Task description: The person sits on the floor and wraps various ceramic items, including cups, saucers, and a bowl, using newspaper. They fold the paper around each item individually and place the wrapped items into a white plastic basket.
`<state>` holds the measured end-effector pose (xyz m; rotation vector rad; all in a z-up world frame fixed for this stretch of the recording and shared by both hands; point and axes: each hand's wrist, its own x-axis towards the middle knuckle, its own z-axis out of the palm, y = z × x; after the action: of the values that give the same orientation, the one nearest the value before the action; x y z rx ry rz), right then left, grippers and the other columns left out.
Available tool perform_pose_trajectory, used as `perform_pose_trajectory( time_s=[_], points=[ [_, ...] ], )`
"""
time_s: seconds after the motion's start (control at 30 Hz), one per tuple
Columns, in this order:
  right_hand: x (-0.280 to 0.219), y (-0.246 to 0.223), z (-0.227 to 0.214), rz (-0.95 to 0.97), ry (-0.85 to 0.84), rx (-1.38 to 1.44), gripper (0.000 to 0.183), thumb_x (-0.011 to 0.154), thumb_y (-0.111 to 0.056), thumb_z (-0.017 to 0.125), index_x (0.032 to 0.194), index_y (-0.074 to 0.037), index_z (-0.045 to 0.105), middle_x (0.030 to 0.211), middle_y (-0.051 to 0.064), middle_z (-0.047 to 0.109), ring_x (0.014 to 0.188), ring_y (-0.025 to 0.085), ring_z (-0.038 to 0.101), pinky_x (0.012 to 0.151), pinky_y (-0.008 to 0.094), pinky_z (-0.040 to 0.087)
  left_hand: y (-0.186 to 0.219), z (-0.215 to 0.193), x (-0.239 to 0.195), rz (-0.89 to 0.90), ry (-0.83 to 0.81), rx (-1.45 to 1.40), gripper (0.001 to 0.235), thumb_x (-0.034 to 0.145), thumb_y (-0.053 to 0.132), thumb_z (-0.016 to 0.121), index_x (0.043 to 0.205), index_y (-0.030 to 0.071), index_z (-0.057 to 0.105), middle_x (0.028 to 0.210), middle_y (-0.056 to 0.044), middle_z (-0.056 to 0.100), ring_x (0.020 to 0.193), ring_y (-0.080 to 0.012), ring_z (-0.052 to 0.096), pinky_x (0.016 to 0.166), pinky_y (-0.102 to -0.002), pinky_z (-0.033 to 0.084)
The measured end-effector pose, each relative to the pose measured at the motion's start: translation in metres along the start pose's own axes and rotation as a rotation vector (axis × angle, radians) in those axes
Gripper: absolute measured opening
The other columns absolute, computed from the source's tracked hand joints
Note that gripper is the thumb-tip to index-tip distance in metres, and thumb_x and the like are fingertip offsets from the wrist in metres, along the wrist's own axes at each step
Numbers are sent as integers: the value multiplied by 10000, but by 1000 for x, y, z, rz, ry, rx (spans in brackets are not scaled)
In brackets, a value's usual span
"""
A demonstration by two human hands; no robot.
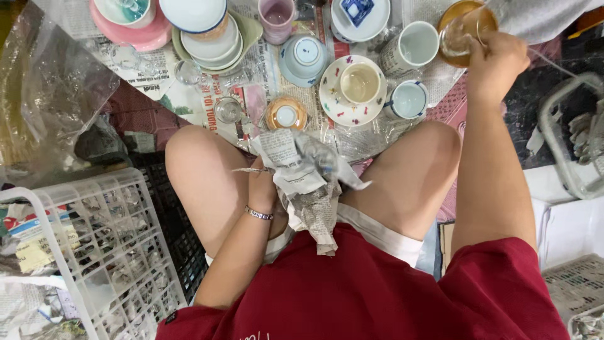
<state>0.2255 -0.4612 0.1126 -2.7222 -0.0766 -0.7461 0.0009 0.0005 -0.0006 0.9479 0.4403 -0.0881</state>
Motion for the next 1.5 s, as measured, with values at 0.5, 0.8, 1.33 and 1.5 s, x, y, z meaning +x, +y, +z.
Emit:
perform_pose_trajectory(
  time_s=[0.5,0.8,1.33,1.5],
  points=[
    [-224,-240,-33,557,-362,1262,671,1065,-276,581,1612,-114,228,1604,170,381,1387,259,452,1186,421,398,59,31,-23,-19,-283,-135,453,911,54,499,1344,-45,587,1263,-135,679,1139,-236,656,998,-359,531],
    [-297,-217,3,788,-1164,1779,449,1076,-121,549,1479,-33,371,1530,205,559,1269,259,582,1075,392,462,73,28,-55,-16,-399,-165,467,929,122,532,1364,-43,578,1305,-131,657,1201,-232,625,1051,-352,496],
    [-254,-196,-8,851,-1020,1969,648,978,-111,601,1550,-22,311,1544,216,524,1321,304,571,1108,432,463,84,4,-71,-10,-485,125,522,962,244,591,1399,-41,563,1381,-124,617,1310,-225,570,1146,-341,432],
    [-237,-191,-12,787,-1068,1985,710,947,-108,617,1572,-18,292,1549,220,513,1338,318,567,1119,444,464,87,-6,-63,178,-450,474,506,959,196,564,1411,-31,559,1383,-95,611,1319,-194,550,1143,-320,412]
  ],
)
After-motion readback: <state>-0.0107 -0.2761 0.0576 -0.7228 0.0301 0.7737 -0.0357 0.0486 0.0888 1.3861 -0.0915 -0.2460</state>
